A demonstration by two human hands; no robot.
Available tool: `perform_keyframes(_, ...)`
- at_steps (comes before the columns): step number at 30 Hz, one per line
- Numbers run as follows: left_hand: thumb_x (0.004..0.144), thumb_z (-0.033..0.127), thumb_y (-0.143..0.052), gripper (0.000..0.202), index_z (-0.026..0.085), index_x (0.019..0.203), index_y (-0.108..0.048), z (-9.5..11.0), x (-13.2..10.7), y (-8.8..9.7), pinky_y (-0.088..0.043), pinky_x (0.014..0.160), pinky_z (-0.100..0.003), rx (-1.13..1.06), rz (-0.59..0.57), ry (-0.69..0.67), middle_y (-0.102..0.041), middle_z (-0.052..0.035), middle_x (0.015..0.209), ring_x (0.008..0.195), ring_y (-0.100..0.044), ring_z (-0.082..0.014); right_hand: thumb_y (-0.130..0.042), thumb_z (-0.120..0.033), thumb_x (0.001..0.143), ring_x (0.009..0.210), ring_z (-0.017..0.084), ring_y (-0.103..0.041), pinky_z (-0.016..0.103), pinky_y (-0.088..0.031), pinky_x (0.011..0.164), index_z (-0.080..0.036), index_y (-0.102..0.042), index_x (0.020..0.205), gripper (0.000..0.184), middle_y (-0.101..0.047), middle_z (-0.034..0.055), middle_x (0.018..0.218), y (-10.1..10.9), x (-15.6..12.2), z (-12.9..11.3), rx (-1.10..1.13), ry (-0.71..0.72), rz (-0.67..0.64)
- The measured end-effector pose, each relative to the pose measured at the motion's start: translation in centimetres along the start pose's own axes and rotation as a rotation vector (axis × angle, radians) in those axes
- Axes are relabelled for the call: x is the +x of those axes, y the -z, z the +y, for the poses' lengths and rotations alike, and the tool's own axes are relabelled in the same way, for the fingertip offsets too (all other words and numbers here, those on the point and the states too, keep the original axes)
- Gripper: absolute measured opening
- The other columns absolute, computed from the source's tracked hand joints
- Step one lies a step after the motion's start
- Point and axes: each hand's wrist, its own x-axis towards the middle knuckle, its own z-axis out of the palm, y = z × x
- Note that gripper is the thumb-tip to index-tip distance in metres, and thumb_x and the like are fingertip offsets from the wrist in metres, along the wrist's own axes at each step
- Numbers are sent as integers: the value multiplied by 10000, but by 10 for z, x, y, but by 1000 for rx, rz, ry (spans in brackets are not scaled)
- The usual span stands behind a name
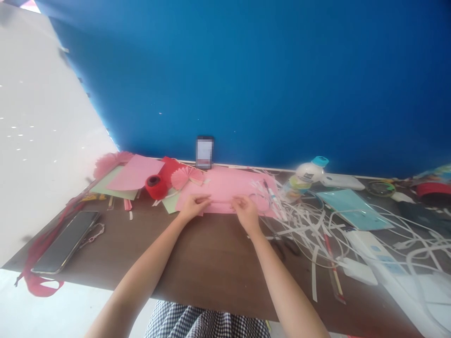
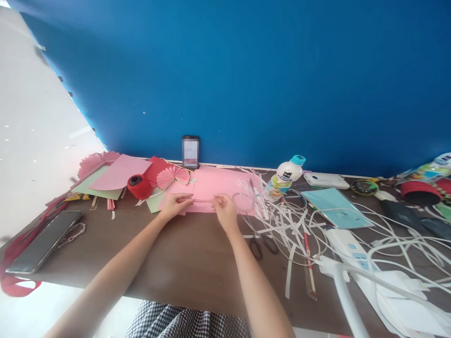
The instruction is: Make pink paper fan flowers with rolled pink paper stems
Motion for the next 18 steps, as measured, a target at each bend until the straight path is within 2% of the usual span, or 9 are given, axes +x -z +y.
perform_keyframes(3, 631, 414, -641, 353, 145, 857, -679, 1, -2, -4, -462, 458, -234, 178, -28, -100, -668, -86, 894, 485, -570, -116, -636, -361, 649, 534, 119, -572, 241, -458, 497, -168, -565, 778, 243, -593, 1, 634, 1, -1, -4, -25, 14, -12)
perform_keyframes(6, 671, 426, -591, 320, 136, 770, -683, 3, -3, -7, -398, 382, -214, 201, -51, -136, -668, -60, 751, 426, -511, -93, -660, -353, 632, 539, 121, -574, 253, -469, 519, -173, -553, 822, 283, -615, 5, 652, -1, -1, -8, 78, -25, 2)
perform_keyframes(9, 676, 413, -589, 297, 132, 728, -673, 5, -4, -10, -420, 434, -211, 151, -47, -146, -655, -50, 690, 495, -540, -108, -685, -320, 614, 639, 130, -598, 268, -488, 587, -190, -539, 907, 352, -649, 27, 783, -9, -3, -8, 239, -63, -12)
perform_keyframes(11, 680, 392, -595, 270, 133, 714, -665, 6, -6, -14, -455, 527, -221, 113, -58, -169, -656, -51, 694, 566, -567, -121, -707, -296, 589, 688, 140, -608, 269, -494, 604, -187, -563, 879, 341, -652, 36, 828, -14, -4, -6, 294, -96, -73)
perform_keyframes(13, 681, 377, -602, 255, 131, 713, -659, 6, -8, -17, -469, 593, -234, 75, -87, -172, -660, -56, 707, 602, -581, -127, -714, -293, 577, 648, 145, -610, 266, -495, 580, -167, -597, 774, 261, -651, 32, 752, -18, -6, -4, 293, -118, -105)
perform_keyframes(15, 676, 380, -609, 264, 126, 729, -658, 7, -10, -20, -477, 589, -244, 36, -121, -135, -662, -62, 714, 584, -583, -129, -705, -310, 587, 580, 144, -602, 265, -493, 546, -151, -613, 682, 207, -637, 25, 648, -19, -7, -2, 273, -123, -99)
perform_keyframes(18, 654, 387, -632, 292, 114, 753, -666, 6, -10, -21, -492, 581, -260, -27, -152, -64, -663, -66, 686, 571, -592, -139, -706, -324, 583, 523, 143, -594, 269, -496, 520, -146, -623, 684, 221, -630, 17, 585, -18, -6, 0, 281, -147, -48)
